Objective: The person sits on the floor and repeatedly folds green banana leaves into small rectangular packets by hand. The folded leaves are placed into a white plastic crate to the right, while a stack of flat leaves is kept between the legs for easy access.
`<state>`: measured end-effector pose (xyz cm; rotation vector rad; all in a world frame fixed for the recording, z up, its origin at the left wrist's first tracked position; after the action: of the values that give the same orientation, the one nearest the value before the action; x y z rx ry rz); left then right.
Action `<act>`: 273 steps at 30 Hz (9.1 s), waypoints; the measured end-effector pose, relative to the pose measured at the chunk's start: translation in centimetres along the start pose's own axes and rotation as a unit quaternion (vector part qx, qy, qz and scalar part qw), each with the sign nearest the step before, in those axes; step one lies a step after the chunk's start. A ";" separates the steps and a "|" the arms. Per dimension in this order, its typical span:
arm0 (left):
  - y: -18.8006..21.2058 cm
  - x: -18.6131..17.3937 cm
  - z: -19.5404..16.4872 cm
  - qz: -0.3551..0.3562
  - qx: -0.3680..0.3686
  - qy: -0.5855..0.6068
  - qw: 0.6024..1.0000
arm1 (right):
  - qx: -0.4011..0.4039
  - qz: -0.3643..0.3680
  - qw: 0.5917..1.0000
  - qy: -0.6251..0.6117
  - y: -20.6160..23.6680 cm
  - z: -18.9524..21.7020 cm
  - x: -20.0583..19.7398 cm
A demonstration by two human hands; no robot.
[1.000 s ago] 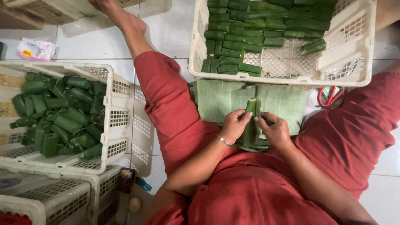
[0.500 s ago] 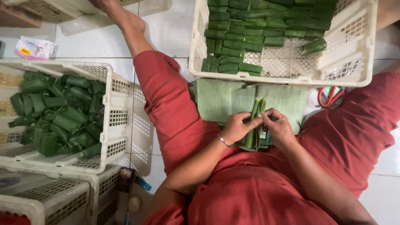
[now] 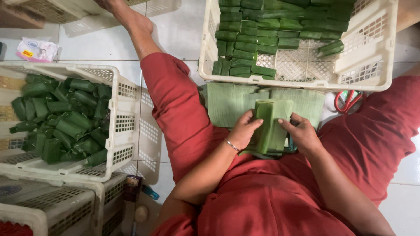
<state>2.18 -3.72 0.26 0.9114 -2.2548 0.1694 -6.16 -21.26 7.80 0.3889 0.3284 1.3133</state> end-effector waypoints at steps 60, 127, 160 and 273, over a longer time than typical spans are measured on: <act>1.0 2.6 -4.2 -0.010 -0.157 0.204 0.966 | -0.125 0.083 0.918 0.367 1.6 8.2 1.7; 0.7 -0.2 -5.8 -0.140 -0.037 -0.557 0.818 | 0.007 0.047 0.996 -0.082 -0.6 -1.1 0.6; 0.9 -3.7 -1.4 -0.112 0.023 -0.053 0.992 | -0.019 -0.018 0.997 -0.078 -1.0 -1.6 -1.5; 5.3 8.1 -6.0 0.042 0.059 -0.344 0.936 | -0.002 -0.034 0.999 0.015 6.3 1.7 3.0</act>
<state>-2.16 -2.26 10.65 1.0499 -2.9591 0.0191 -10.18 -17.14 12.11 0.3528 0.3618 1.2538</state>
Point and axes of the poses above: each hand's wrist, its own y-axis away from the middle knuckle, its own x-axis out of the palm, z = x × y, the point moved 3 cm from there along -y, towards the middle knuckle, and after that the axes turned 7 degrees about z, right-handed, at the moved point
